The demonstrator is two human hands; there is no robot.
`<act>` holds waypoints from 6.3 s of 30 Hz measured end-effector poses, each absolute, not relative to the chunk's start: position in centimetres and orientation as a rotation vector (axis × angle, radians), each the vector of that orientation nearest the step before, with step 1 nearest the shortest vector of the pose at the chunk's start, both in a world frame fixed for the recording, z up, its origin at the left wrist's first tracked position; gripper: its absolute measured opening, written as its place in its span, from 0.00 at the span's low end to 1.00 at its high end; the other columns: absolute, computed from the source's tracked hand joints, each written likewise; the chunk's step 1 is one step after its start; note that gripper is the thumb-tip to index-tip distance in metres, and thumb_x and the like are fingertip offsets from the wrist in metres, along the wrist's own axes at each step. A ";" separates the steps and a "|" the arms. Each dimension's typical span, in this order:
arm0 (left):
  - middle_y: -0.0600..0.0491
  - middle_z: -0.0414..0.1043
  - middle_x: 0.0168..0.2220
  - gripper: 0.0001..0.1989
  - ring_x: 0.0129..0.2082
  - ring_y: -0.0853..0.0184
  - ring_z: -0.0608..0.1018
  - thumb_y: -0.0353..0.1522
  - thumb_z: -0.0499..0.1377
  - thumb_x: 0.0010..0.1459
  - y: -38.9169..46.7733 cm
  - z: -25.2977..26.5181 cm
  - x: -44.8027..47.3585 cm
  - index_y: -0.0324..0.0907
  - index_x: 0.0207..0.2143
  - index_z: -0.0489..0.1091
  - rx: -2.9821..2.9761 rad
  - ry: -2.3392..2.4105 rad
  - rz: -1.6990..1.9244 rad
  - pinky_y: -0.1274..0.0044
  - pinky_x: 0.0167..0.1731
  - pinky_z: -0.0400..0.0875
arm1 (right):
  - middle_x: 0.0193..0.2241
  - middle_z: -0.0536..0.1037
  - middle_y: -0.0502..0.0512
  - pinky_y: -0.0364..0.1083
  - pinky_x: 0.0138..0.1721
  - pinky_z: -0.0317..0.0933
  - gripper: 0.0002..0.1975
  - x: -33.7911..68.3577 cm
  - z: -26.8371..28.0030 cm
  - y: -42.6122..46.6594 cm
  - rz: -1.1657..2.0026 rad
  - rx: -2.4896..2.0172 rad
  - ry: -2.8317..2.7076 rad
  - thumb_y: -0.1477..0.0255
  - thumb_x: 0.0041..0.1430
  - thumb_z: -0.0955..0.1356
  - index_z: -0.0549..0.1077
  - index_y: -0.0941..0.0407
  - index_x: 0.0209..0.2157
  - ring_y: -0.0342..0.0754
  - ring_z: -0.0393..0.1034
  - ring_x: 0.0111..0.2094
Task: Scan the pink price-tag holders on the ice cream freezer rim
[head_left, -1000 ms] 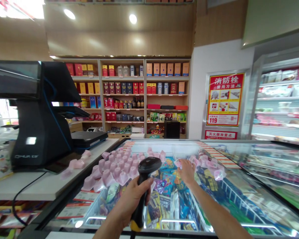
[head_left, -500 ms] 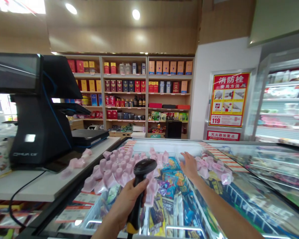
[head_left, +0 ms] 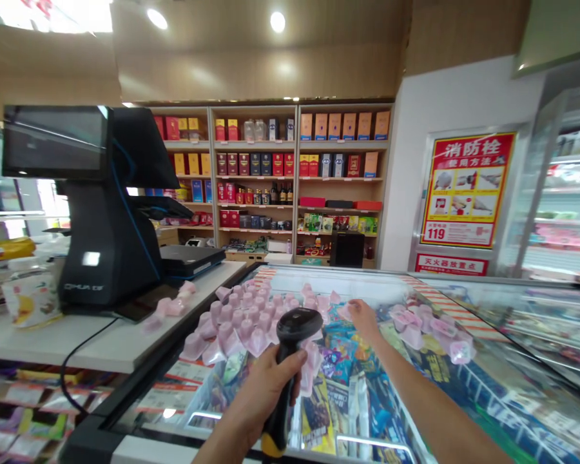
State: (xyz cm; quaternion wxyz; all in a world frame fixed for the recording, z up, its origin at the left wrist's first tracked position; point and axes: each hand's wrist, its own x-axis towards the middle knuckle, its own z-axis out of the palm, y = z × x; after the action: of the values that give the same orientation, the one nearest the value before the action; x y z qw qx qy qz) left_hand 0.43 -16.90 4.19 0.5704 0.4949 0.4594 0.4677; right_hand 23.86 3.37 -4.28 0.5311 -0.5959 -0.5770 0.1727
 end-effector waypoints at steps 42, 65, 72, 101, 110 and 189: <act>0.60 0.60 0.13 0.15 0.14 0.76 0.63 0.42 0.57 0.44 -15.0 3.8 0.7 0.40 0.22 0.59 1.155 1.084 1.138 0.82 0.17 0.58 | 0.44 0.68 0.58 0.52 0.44 0.47 0.17 24.8 -2.8 3.2 -0.477 -1.705 -1.713 0.75 0.47 0.61 0.66 0.55 0.42 0.52 0.57 0.46; 0.60 0.60 0.13 0.15 0.13 0.76 0.62 0.42 0.57 0.43 -17.9 5.3 2.9 0.40 0.22 0.58 1.214 0.998 1.068 0.82 0.16 0.56 | 0.34 0.74 0.58 0.47 0.38 0.61 0.15 23.8 -4.4 1.7 0.288 -1.111 -1.519 0.78 0.42 0.61 0.63 0.59 0.37 0.47 0.70 0.35; 0.61 0.59 0.13 0.14 0.13 0.77 0.61 0.41 0.56 0.45 -18.6 5.8 3.4 0.40 0.21 0.58 1.260 1.006 1.085 0.82 0.17 0.56 | 0.36 0.73 0.57 0.46 0.39 0.57 0.16 24.7 -5.1 0.4 0.058 -1.294 -1.636 0.79 0.43 0.60 0.65 0.58 0.38 0.48 0.66 0.37; 0.60 0.61 0.13 0.14 0.14 0.76 0.62 0.41 0.55 0.46 -17.5 4.4 -0.8 0.40 0.21 0.60 1.176 1.148 1.172 0.82 0.17 0.56 | 0.44 0.69 0.60 0.48 0.46 0.52 0.20 22.1 -4.4 0.7 -0.227 -1.423 -1.830 0.74 0.50 0.57 0.63 0.59 0.46 0.49 0.60 0.46; 0.60 0.59 0.12 0.16 0.13 0.75 0.63 0.44 0.57 0.41 -17.8 4.7 -0.3 0.40 0.19 0.59 1.167 1.125 1.147 0.81 0.16 0.56 | 0.36 0.73 0.57 0.46 0.44 0.55 0.16 18.2 -4.4 2.8 0.297 -1.374 -1.665 0.76 0.43 0.62 0.70 0.57 0.37 0.49 0.65 0.41; 0.60 0.61 0.13 0.14 0.12 0.77 0.62 0.41 0.56 0.46 -18.3 5.1 4.2 0.40 0.21 0.58 1.282 0.992 0.992 0.83 0.15 0.55 | 0.14 0.72 0.46 0.38 0.22 0.60 0.04 24.0 -1.6 -2.2 1.233 -0.644 -0.534 0.73 0.40 0.67 0.67 0.57 0.22 0.39 0.64 0.18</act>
State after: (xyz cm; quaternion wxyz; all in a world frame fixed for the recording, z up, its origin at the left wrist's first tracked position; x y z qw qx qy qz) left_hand 4.21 -18.34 5.09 0.5814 0.5489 0.4248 0.4245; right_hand 24.05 -2.18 -1.59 0.7352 -0.2930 -0.2430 0.5609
